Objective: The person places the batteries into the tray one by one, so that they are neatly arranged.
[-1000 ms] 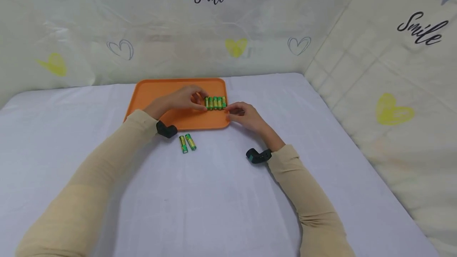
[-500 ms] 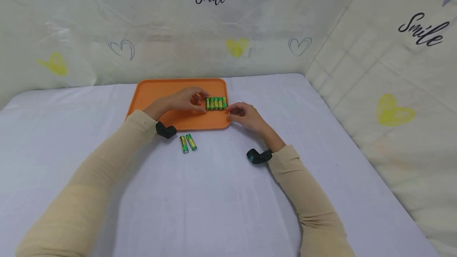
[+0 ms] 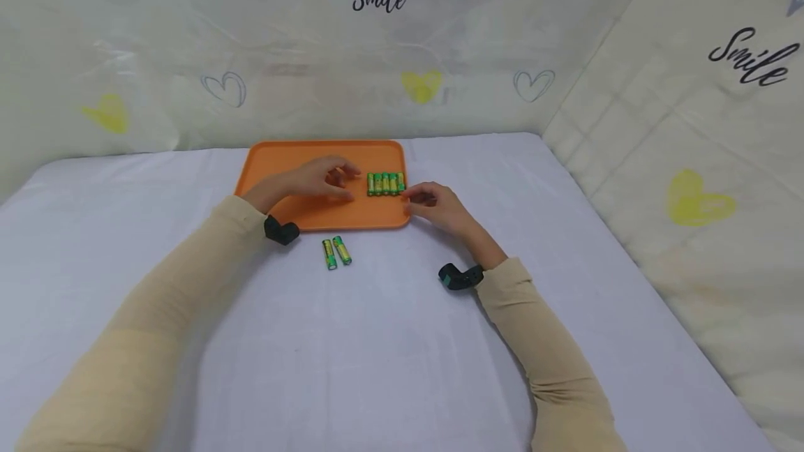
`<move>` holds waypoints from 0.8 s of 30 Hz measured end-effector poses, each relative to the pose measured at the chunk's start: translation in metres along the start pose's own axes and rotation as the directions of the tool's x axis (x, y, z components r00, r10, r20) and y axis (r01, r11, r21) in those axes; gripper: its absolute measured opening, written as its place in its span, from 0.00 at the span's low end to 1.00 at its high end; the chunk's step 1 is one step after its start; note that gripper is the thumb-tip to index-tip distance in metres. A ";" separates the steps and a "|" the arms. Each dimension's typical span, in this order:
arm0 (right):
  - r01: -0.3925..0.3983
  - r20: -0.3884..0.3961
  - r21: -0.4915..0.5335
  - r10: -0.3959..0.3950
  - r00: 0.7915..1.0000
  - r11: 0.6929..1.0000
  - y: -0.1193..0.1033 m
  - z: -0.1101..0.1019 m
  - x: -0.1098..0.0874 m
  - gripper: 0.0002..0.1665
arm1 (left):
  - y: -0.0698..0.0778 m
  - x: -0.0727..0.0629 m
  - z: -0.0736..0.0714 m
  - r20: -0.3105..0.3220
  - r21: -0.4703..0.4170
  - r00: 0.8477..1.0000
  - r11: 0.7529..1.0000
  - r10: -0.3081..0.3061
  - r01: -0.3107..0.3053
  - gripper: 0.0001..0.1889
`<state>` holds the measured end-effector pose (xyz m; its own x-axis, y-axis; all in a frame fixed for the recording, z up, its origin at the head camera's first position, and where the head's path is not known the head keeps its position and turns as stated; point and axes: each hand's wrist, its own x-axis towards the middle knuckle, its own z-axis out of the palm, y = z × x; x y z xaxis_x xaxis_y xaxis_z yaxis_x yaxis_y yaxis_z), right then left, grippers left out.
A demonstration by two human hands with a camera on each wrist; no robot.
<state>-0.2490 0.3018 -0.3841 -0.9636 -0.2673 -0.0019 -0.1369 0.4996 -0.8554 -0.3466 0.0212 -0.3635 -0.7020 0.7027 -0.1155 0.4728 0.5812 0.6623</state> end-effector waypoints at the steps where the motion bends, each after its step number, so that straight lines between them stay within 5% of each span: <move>1: 0.000 0.002 0.003 0.000 1.000 1.000 -0.002 0.000 -0.001 0.22 | -0.001 -0.002 -0.001 0.001 0.005 1.000 1.000 -0.009 0.009 0.28; 9: -0.013 0.017 -0.016 0.013 1.000 1.000 -0.032 0.001 -0.014 0.21 | -0.003 -0.018 -0.004 0.012 0.026 0.999 0.999 -0.040 0.039 0.25; 18: -0.010 0.007 -0.010 0.010 1.000 1.000 -0.001 0.000 0.000 0.23 | -0.002 -0.039 -0.005 0.054 0.010 0.996 0.998 -0.068 0.068 0.24; 24: -0.015 0.012 -0.009 0.016 1.000 1.000 -0.016 0.001 -0.005 0.22 | -0.004 -0.051 -0.004 0.052 0.020 0.998 0.999 -0.041 0.040 0.23</move>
<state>-0.2413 0.2943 -0.3709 -0.9627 -0.2696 -0.0215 -0.1240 0.5108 -0.8507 -0.3143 -0.0183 -0.3573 -0.6925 0.6984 -0.1810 0.4546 0.6172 0.6422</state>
